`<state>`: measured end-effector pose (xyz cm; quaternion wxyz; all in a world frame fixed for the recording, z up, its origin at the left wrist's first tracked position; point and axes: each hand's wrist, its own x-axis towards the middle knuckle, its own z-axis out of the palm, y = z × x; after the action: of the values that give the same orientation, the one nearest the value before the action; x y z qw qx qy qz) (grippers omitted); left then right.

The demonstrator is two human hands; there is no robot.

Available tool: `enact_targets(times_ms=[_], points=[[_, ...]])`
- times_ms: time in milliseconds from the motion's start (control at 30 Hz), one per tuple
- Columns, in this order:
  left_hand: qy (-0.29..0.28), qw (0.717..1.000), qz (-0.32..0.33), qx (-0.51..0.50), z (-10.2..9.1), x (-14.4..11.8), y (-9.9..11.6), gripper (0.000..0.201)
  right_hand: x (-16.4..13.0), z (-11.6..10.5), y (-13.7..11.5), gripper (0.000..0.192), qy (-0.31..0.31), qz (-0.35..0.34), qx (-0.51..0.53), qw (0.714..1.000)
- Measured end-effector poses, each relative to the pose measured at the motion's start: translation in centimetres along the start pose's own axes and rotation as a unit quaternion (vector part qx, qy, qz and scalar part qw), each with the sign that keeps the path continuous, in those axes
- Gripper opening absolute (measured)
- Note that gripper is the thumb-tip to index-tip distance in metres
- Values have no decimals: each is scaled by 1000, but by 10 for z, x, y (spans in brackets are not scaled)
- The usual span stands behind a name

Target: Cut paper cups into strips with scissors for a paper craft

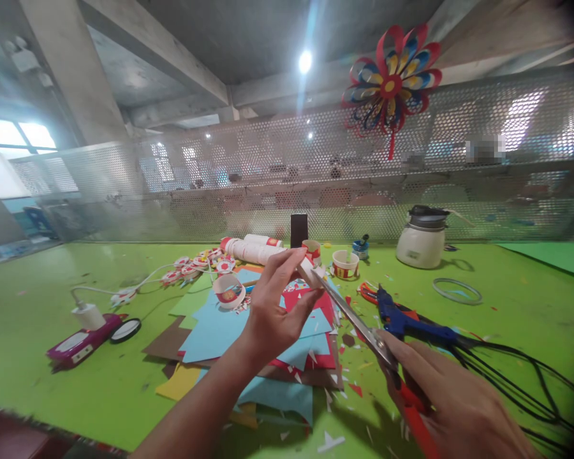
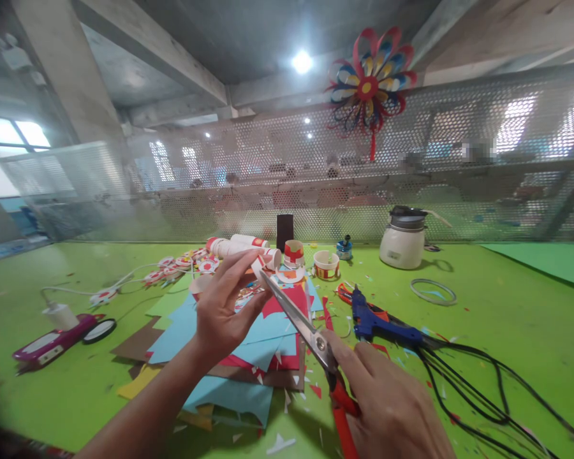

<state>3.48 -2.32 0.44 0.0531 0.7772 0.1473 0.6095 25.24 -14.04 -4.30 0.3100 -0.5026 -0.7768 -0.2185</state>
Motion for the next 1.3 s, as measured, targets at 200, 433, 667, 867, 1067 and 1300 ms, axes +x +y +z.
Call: enact_targets(times_ms=[200,433,667,867,1067,1300], points=[[-7,1000,-3,10,0,-1,-1,56,3,2,-1,41,10,9,1,1000],[-10,999,9,30,-1,-2,-4,58,0,0,1,46,4,7,-4,1000],[-22,999,17,40,-2,0,-3,56,1,-2,2,44,-34,10,9,999],[-32,999,7,34,-2,2,-4,54,12,-7,-7,36,8,16,-7,1000],[-31,999,-9,31,-3,1,-7,54,16,-7,-8,38,-23,38,30,999],[-35,999,-14,7,-1,0,-8,55,17,-5,-9,39,-3,39,37,999]])
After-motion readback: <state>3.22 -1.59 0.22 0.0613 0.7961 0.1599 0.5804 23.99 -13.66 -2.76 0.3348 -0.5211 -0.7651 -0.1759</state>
